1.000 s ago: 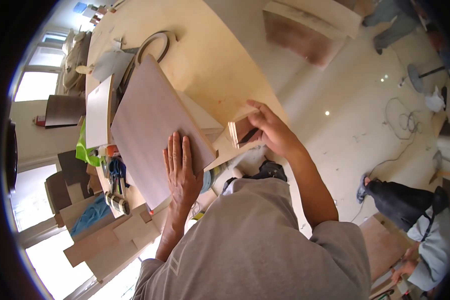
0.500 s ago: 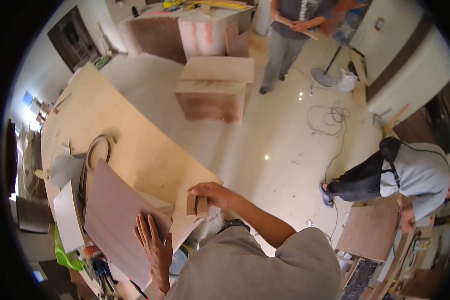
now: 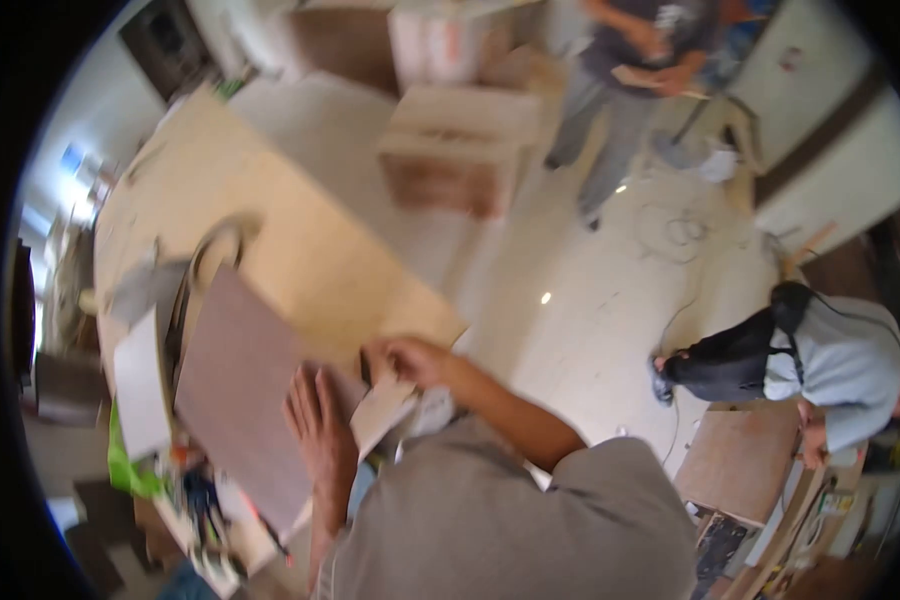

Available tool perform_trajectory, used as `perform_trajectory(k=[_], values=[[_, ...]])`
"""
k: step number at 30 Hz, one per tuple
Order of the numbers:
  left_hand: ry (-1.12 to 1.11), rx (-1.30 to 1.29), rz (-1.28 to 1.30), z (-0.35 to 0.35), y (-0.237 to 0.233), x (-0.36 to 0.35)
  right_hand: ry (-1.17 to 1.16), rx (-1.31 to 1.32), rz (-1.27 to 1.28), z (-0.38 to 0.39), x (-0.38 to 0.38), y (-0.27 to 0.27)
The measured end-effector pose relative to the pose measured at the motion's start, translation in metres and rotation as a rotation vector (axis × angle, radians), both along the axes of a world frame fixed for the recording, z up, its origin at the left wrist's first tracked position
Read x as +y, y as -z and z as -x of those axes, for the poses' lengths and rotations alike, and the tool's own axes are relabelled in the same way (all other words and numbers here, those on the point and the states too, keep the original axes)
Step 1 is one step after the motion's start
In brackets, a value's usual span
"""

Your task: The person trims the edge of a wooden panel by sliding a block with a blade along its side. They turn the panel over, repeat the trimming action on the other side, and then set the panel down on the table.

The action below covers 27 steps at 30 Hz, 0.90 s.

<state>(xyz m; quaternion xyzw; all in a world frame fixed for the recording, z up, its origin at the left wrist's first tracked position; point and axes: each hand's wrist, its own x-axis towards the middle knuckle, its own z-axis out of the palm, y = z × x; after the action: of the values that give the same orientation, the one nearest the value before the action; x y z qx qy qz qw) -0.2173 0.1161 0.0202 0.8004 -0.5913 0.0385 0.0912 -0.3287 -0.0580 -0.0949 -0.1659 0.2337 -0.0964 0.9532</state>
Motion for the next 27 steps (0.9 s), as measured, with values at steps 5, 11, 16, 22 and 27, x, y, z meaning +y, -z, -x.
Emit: perform_trajectory(k=[5, 11, 16, 22, 27], values=[[-0.021, -0.017, 0.012, -0.015, -0.005, -0.001, -0.162, -0.222, 0.013, -0.003, -0.001, -0.027], [-0.023, 0.011, -0.070, -0.007, -0.018, -0.002, -0.083, 0.029, -0.208, -0.003, 0.030, -0.062], [0.001, -0.066, 0.026, 0.011, -0.013, -0.016, 0.075, 0.016, -0.050, 0.008, 0.013, -0.063], [0.048, -0.262, -0.056, 0.002, -0.026, -0.009, -0.026, 0.069, -0.128, 0.009, 0.015, -0.088], [0.071, 0.096, 0.020, 0.007, -0.036, -0.005, -0.006, -0.137, -0.200, 0.008, 0.027, -0.035]])
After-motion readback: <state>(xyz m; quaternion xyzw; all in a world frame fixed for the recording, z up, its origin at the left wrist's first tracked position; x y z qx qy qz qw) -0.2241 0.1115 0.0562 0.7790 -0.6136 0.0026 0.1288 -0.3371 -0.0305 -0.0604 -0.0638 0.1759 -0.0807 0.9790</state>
